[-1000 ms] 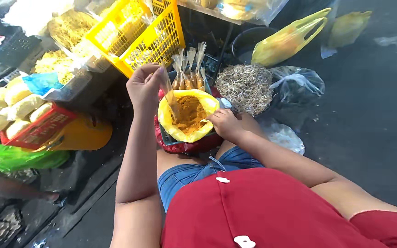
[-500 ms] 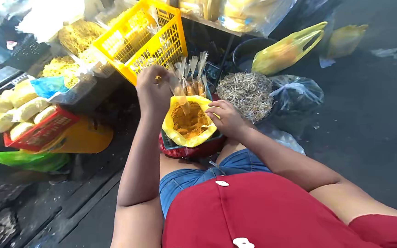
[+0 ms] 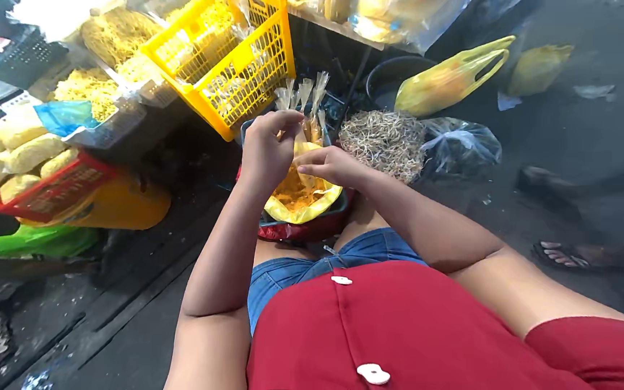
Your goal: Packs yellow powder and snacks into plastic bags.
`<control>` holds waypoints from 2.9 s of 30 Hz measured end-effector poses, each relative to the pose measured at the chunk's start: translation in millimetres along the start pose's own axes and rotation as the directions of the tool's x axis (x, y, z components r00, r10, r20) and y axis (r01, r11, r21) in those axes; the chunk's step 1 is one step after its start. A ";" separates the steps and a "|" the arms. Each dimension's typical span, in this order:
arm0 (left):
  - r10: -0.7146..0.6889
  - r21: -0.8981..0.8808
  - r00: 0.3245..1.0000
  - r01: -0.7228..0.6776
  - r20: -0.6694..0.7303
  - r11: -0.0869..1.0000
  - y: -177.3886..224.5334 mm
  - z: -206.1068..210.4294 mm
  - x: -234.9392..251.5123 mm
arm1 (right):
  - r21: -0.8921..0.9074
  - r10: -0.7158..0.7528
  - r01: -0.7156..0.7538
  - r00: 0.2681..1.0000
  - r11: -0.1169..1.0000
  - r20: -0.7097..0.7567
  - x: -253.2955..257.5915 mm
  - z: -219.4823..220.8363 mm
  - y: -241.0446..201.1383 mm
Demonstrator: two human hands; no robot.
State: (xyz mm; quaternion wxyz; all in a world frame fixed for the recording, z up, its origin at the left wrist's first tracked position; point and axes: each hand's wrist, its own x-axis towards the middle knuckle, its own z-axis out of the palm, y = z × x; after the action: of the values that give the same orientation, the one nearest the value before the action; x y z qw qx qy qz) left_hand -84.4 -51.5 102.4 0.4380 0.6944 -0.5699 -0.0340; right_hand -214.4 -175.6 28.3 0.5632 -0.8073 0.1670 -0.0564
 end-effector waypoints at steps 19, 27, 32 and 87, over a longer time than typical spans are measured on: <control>-0.107 0.119 0.994 0.107 -0.010 0.987 3.8 -1.4 8.6 | 0.313 0.080 -0.091 0.996 0.945 0.050 -33.3 28.0 31.2; -0.384 -0.337 0.920 0.339 -0.077 0.878 -29.6 -5.3 -8.8 | 0.257 0.040 -0.050 0.998 0.965 0.044 -39.4 18.3 35.1; -0.387 -0.436 0.913 0.298 -0.129 0.849 -38.3 0.7 -11.7 | 0.233 0.083 -0.127 0.978 0.964 0.190 -42.3 26.1 31.5; -0.678 -0.518 0.729 0.546 -0.095 0.659 -51.6 -13.1 -70.8 | -0.775 0.351 -0.338 0.923 0.535 -0.160 -67.0 -37.1 22.5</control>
State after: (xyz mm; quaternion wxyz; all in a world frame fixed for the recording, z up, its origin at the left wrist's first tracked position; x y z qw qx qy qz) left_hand -62.6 12.5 45.0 0.6257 0.7207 -0.2070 -0.2150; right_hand -292.3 -193.3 27.3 0.1500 -0.9229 0.3256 0.1409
